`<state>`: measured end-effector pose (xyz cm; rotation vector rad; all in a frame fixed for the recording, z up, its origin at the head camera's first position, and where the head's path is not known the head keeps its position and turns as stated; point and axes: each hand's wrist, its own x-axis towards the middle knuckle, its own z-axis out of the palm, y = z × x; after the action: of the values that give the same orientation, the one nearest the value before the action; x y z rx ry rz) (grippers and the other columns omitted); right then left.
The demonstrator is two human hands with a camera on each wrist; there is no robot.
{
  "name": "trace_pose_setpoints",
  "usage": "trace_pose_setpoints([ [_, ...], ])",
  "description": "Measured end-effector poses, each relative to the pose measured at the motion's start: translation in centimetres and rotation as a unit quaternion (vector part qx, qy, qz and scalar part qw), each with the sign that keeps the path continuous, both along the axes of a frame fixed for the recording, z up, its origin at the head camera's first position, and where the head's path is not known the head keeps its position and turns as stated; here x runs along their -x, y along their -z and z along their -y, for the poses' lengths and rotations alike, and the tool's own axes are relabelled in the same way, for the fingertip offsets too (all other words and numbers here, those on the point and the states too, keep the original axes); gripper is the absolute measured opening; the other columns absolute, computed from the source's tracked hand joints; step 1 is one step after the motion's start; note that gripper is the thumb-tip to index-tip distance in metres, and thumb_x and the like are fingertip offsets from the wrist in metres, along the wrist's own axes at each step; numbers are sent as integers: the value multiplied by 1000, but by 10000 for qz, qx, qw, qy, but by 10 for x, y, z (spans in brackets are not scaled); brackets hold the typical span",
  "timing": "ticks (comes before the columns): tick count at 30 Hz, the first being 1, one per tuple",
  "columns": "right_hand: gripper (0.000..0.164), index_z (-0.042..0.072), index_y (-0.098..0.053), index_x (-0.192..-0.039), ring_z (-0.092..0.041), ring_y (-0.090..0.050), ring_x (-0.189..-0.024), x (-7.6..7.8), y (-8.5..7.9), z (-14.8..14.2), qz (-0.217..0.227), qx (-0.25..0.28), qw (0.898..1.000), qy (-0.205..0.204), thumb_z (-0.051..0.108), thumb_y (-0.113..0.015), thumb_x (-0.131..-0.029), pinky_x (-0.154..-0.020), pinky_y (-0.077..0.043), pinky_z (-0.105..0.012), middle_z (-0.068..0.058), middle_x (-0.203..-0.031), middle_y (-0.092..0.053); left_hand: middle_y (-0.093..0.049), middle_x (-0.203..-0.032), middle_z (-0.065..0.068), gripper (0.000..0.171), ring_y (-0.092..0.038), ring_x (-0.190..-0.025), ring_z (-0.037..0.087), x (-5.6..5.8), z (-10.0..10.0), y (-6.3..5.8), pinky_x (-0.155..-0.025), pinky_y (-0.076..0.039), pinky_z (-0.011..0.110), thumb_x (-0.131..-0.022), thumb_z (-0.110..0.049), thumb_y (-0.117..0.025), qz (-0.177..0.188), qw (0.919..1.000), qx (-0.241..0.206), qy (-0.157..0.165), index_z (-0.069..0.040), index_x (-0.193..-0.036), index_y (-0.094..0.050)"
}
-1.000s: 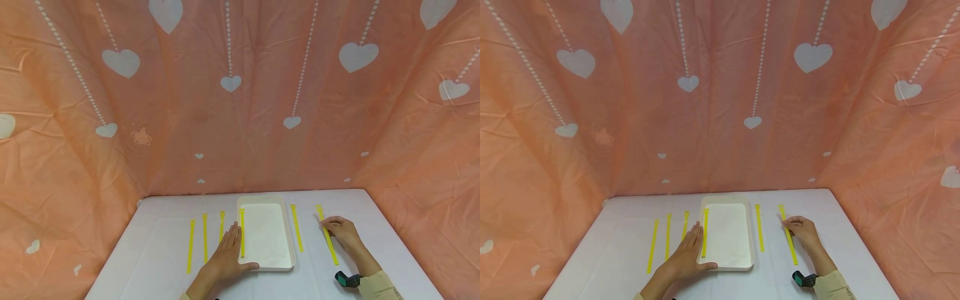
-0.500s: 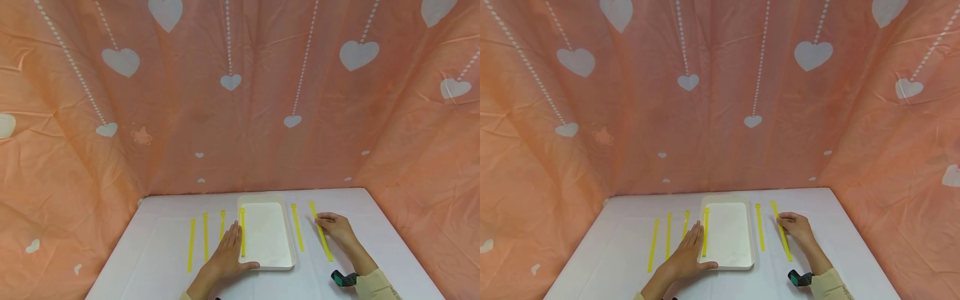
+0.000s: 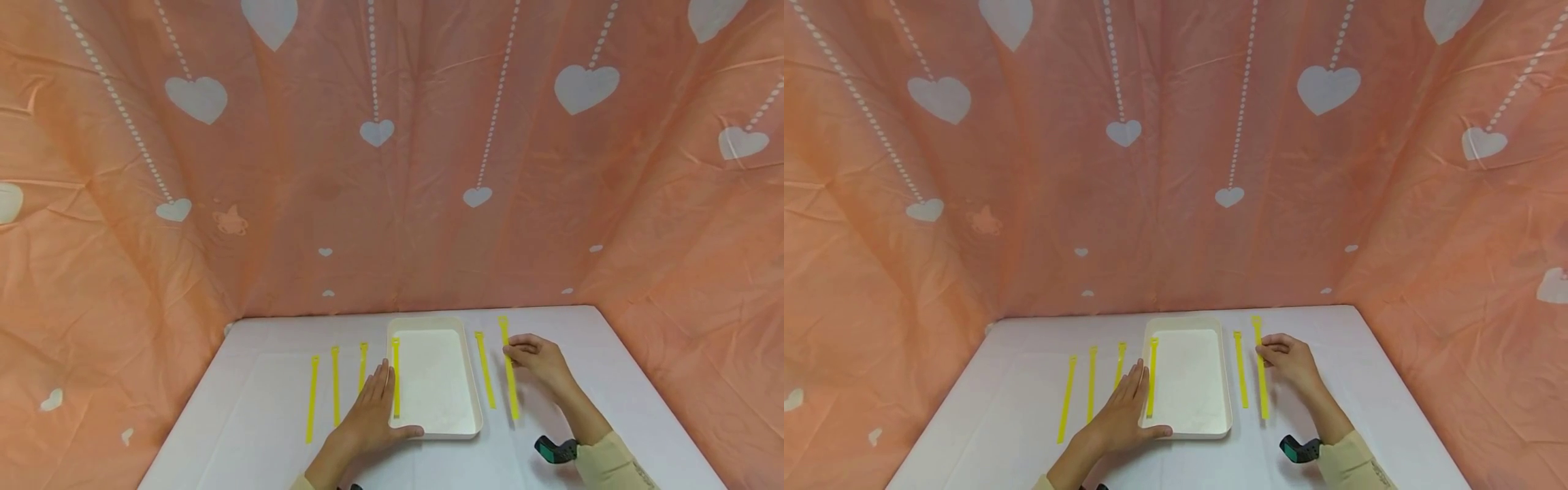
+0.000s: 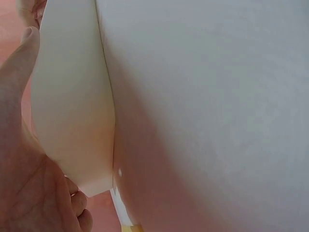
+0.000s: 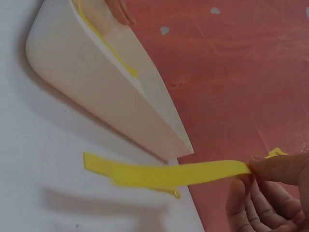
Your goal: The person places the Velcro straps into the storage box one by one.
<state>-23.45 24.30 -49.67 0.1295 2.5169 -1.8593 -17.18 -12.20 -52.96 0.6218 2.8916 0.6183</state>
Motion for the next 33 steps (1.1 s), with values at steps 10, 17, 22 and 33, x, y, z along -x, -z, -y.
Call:
trace_pose_setpoints([
  [10,35,-10,-66,-126,-14,-74,-81,6,-11,17,-123,492,9985,-202,14,-76,-102,-85,-66,-38,-12,-105,-79,1,-179,20,132,-5,-167,35,1,0,-1,-135,-12,53,-87,-79,-70,137,9999,-21,-93,5,-170,-10],
  [17,34,-10,-65,-125,-16,-71,-83,8,-18,34,24,901,9952,-375,14,-76,-102,-80,-65,-31,-9,-102,-79,-1,-179,22,131,-5,-166,38,2,0,-2,-135,-8,53,-88,-78,-70,36,10000,-33,-42,6,-169,-10],
  [22,29,-9,-65,-120,-15,-70,-80,8,-17,46,49,1208,9906,-635,10,-75,-102,-80,-64,-30,-9,-99,-78,-4,-178,25,131,-7,-165,42,3,1,2,-135,-5,52,-88,-78,-69,-60,9998,-212,8,8,-168,-12],
  [33,27,-11,-66,-120,-15,-72,-83,10,-11,72,38,1485,9847,-909,9,-73,-103,-81,-66,-31,-9,-99,-79,-6,-178,25,130,-8,-165,41,2,0,1,-135,-10,53,-88,-75,-72,-59,9997,-236,-10,8,-168,-13],
])
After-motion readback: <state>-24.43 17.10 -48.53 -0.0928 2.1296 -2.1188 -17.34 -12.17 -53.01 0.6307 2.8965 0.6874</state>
